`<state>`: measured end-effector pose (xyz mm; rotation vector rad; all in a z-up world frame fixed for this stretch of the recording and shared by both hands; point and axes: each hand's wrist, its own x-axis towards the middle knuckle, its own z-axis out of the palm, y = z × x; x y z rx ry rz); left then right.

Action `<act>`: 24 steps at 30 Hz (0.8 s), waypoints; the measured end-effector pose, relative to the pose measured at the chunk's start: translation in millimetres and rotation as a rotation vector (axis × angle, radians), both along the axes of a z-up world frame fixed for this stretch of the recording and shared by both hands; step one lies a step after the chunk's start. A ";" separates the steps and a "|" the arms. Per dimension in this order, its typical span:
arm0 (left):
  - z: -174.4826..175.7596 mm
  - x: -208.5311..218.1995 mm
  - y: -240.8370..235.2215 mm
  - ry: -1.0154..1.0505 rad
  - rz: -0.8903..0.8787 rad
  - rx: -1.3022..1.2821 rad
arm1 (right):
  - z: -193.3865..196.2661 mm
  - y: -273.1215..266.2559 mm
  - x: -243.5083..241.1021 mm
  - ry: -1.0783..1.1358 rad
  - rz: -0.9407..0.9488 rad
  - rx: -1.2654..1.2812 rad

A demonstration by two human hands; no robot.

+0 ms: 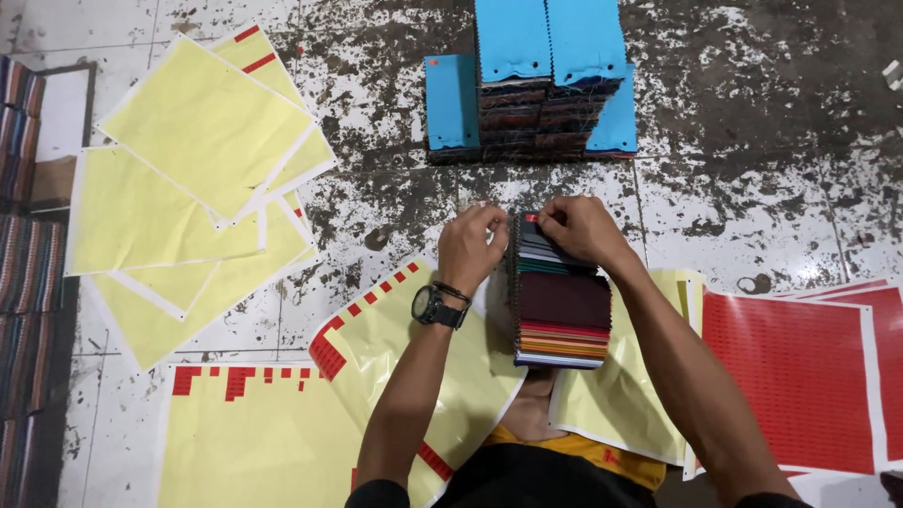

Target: The person sits on the floor and assembles a stack of colorful booklets by hand. They pick up individual booklets from a pile and place them into a larger stack, then secure the stack with a blue cover.

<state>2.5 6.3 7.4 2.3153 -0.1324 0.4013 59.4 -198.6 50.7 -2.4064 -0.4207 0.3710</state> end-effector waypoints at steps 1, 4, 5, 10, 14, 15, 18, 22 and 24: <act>-4.1 0.2 -0.6 0.000 -0.002 0.000 | -2.2 -0.7 0.0 0.000 -0.002 0.000; -13.1 1.4 -2.7 -0.109 -0.115 0.058 | -9.2 -2.6 1.6 -0.028 0.017 -0.010; -14.1 1.0 -3.5 -0.139 -0.124 0.135 | -12.4 -2.8 2.1 -0.032 0.013 -0.015; -31.0 6.1 -4.4 -0.215 -0.135 0.314 | -6.0 1.4 -1.2 -0.038 0.010 0.023; -37.7 9.9 -3.6 -0.338 -0.131 0.434 | -2.6 2.6 -1.8 -0.004 -0.009 -0.010; -37.6 10.4 -3.3 -0.382 -0.137 0.483 | -2.9 2.7 -2.2 0.000 -0.013 -0.019; -42.1 12.7 -6.9 -0.451 -0.113 0.547 | 3.5 6.8 -5.5 0.039 -0.023 -0.065; -37.8 12.0 -9.6 -0.446 -0.110 0.550 | -3.0 4.8 -3.2 0.042 -0.021 -0.050; -20.7 6.3 -10.9 -0.417 -0.109 0.600 | -1.1 -0.4 -4.6 -0.086 -0.012 -0.073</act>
